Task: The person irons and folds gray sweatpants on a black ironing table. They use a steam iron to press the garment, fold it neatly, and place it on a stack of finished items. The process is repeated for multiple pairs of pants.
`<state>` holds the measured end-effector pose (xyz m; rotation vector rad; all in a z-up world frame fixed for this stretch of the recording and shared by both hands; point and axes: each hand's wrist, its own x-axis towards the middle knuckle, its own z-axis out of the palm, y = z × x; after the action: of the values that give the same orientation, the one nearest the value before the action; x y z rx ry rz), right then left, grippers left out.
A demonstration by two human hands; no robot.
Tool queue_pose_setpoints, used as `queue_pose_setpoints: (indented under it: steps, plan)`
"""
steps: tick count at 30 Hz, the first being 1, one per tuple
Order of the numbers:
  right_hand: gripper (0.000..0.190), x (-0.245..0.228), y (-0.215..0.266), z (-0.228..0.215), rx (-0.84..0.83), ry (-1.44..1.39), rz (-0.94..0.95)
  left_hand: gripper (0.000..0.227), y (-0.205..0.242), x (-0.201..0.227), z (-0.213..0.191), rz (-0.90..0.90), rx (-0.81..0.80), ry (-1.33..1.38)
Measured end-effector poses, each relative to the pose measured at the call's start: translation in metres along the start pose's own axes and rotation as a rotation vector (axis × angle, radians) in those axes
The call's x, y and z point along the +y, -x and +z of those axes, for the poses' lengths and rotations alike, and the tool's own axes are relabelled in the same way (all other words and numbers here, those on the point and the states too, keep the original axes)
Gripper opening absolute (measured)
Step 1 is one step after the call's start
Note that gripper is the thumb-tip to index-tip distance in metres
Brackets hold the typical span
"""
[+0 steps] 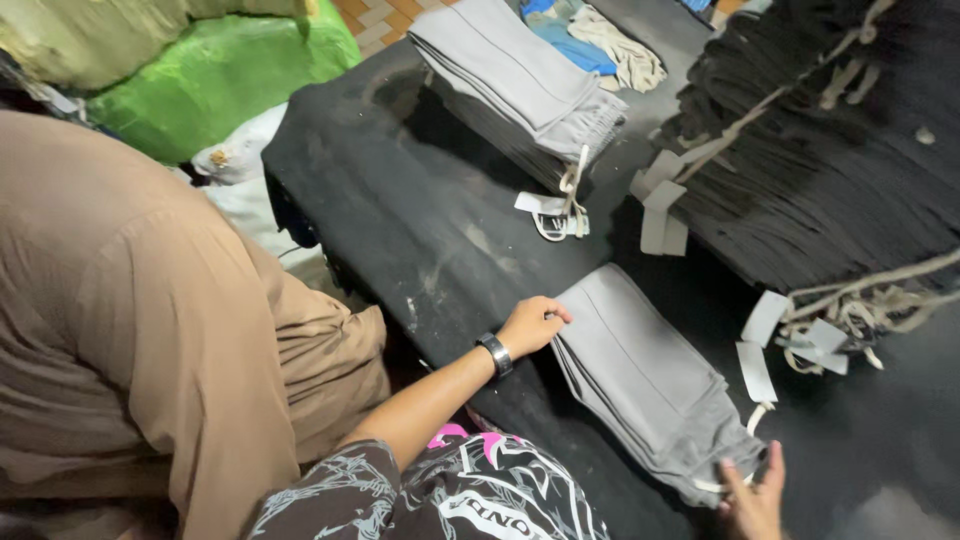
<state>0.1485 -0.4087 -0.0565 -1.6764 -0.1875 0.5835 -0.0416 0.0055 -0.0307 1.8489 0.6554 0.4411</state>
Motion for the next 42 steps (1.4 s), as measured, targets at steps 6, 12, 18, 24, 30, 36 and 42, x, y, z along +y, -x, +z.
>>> queue_pose_setpoints:
  steps: [6,12,18,24,30,36,42]
  plan:
    - [0.058,-0.026,-0.03,0.099,-0.272,0.157,-0.364,0.022,-0.055,0.064,-0.101,0.161,0.113,-0.285]
    - [0.054,-0.147,-0.069,0.222,-0.286,0.041,-0.485,0.021,-0.114,0.135,-0.229,0.173,0.37,-0.306]
    - [0.044,-0.237,-0.155,0.337,-0.077,-0.051,-0.945,0.018,-0.213,0.18,-0.352,0.585,0.486,-0.337]
    - [0.057,-0.262,-0.308,0.443,-0.277,-0.153,-0.706,0.065,-0.298,0.124,-0.42,0.476,0.735,-0.169]
    - [0.065,-0.205,-0.36,0.479,-0.464,-0.131,-0.272,0.062,-0.169,0.007,-0.222,0.279,0.981,0.381]
    - [0.061,-0.199,-0.335,0.454,-0.477,-0.351,-0.301,0.042,-0.073,-0.059,-0.108,0.313,0.445,-0.641]
    - [0.03,-0.152,-0.192,0.42,-0.025,-0.232,-0.586,0.04,-0.085,-0.058,-0.12,0.319,0.626,-0.481]
